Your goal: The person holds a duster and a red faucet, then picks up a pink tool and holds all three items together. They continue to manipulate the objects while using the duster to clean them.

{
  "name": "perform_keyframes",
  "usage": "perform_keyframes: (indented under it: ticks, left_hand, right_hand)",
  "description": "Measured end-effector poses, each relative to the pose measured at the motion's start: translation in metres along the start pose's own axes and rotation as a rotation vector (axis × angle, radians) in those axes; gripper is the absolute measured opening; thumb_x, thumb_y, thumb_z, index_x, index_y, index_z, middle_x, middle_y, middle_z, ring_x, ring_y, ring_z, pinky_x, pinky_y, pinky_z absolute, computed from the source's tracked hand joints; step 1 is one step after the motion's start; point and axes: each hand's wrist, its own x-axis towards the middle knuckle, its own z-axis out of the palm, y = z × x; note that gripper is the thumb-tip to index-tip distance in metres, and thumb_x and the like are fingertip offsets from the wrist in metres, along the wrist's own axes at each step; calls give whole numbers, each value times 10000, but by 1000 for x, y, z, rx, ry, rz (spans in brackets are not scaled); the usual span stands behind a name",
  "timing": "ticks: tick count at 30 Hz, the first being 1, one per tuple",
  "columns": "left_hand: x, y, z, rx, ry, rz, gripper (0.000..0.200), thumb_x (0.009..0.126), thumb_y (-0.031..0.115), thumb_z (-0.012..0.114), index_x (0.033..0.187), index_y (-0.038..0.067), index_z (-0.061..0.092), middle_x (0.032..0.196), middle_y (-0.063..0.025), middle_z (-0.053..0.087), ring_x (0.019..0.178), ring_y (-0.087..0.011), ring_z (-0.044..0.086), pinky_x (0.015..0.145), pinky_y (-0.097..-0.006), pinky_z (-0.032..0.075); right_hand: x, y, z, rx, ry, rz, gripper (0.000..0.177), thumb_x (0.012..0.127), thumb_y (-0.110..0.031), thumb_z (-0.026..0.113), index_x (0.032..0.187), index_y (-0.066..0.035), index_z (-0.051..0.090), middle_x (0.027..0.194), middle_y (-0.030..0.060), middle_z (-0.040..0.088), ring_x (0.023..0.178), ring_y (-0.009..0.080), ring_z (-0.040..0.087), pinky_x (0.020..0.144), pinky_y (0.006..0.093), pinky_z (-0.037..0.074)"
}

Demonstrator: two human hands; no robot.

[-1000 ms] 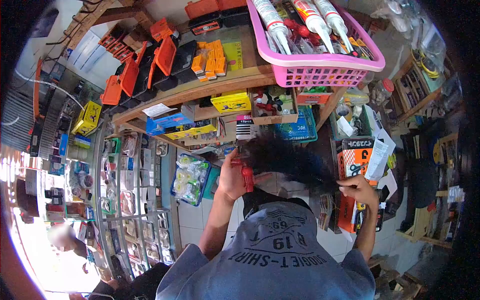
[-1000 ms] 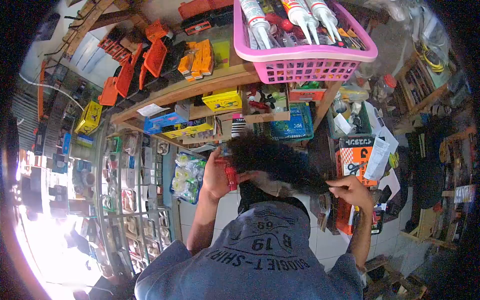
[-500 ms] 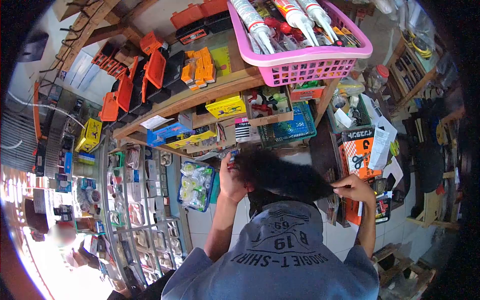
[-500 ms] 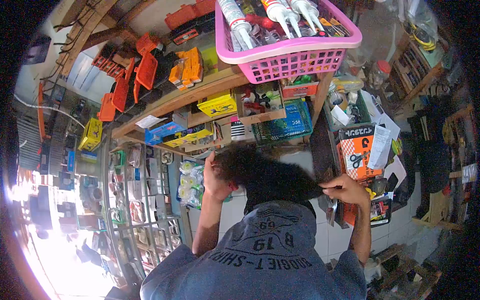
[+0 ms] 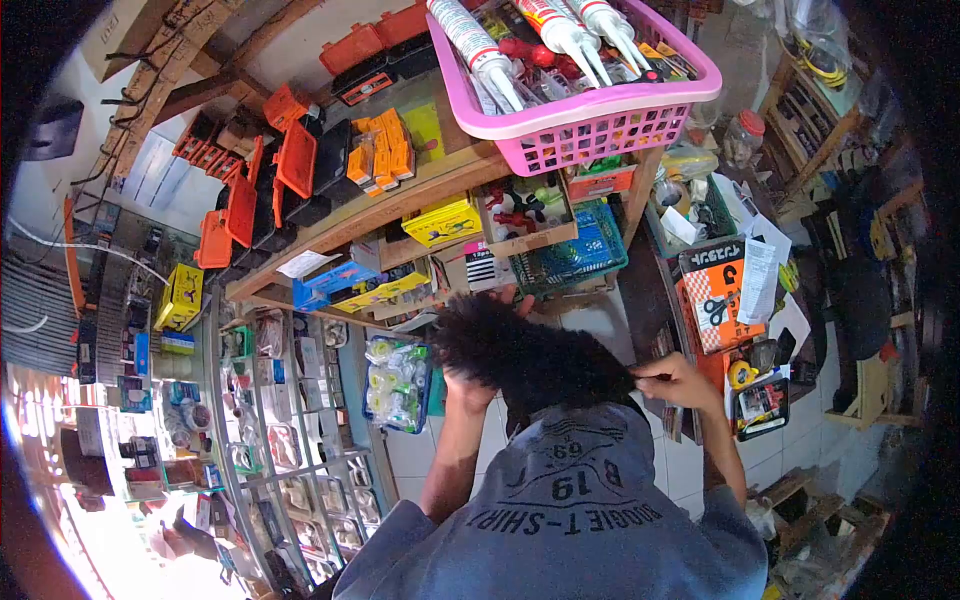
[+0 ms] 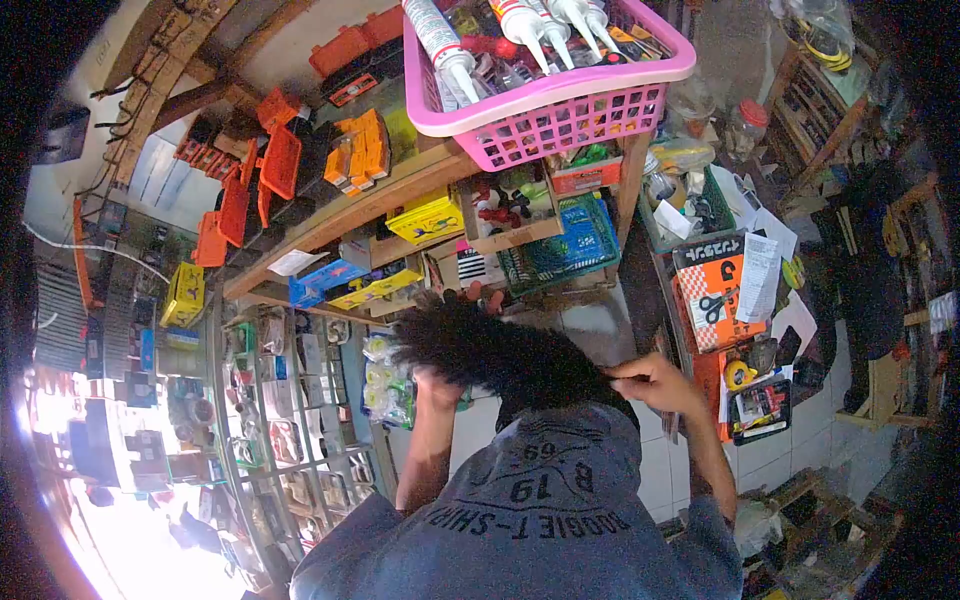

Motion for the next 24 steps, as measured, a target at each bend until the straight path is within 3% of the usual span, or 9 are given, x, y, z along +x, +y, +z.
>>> perform_keyframes:
  ticks: [5, 7, 9, 10, 14, 16, 17, 19, 24]
  left_hand:
    - [3, 1, -2, -61, -44, 2, 605, 963, 524, 325, 1316, 75, 523, 1435, -157, 445, 1419, -388, 209, 1167, -541, 103]
    - [0, 13, 1, -80, -132, 10, 582, 970, 495, 319, 1300, 67, 534, 1425, -159, 460, 1423, -392, 195, 1167, -544, 91]
    - [-5, 25, 8, -1021, 190, -28, 530, 981, 413, 289, 1268, 51, 549, 1408, -152, 485, 1428, -396, 183, 1166, -542, 87]
    - [-2, 27, 6, -522, 221, 36, 504, 976, 352, 259, 1253, 43, 545, 1424, -143, 471, 1437, -395, 157, 1172, -521, 79]
    - [-7, 23, -5, -191, 106, -50, 542, 971, 394, 285, 1373, 59, 426, 1434, -143, 457, 1411, -386, 251, 1168, -530, 120]
    - [-3, 9, 23, -1015, 128, -298, 643, 958, 431, 322, 1487, 85, 208, 1443, -144, 443, 1352, -361, 380, 1156, -534, 189]
    - [-2, 5, 22, -1013, 129, -303, 643, 958, 431, 322, 1487, 85, 208, 1443, -144, 443, 1352, -361, 380, 1156, -534, 189]
    - [-2, 0, 22, -699, -200, -221, 725, 951, 420, 363, 1517, 110, 33, 1443, -146, 442, 1295, -333, 465, 1146, -512, 247]
    - [-12, 23, 13, -1077, 38, -147, 668, 966, 384, 330, 1518, 106, 76, 1447, -144, 439, 1327, -322, 427, 1150, -517, 211]
  right_hand:
    - [10, 19, 35, -36, 61, -101, 269, 885, -152, 685, 1067, 46, 669, 773, 53, 687, 680, 65, 586, 611, 242, 479]
    - [5, 32, 31, 141, -14, 75, 242, 876, -100, 686, 1074, 38, 678, 780, 9, 666, 678, 40, 569, 594, 211, 475]
    - [-7, 43, 26, 117, -15, 118, 189, 886, -96, 680, 1027, 29, 693, 745, -6, 643, 652, 37, 567, 561, 198, 470]
    - [-13, 47, 26, 206, -5, 169, 172, 891, -97, 676, 1014, 22, 696, 727, -8, 630, 632, 37, 558, 544, 199, 459]
    - [-12, 37, 28, 270, -12, 177, 139, 902, -96, 666, 972, 20, 693, 688, -21, 588, 589, 40, 526, 501, 208, 422]
    - [-3, 25, 35, 242, -13, 168, 141, 902, -97, 667, 964, 28, 689, 686, -22, 582, 585, 41, 518, 490, 213, 412]
    - [3, 22, 42, 295, 4, 194, 131, 900, -92, 668, 925, 37, 682, 667, -22, 569, 570, 39, 506, 478, 214, 396]
    - [8, 24, 47, 349, 22, 212, 133, 898, -87, 668, 886, 45, 675, 649, -23, 555, 555, 37, 494, 466, 215, 380]
    - [-1, 39, 38, 339, -142, 110, 198, 929, -123, 630, 825, 44, 646, 578, -12, 491, 484, 50, 408, 445, 231, 308]
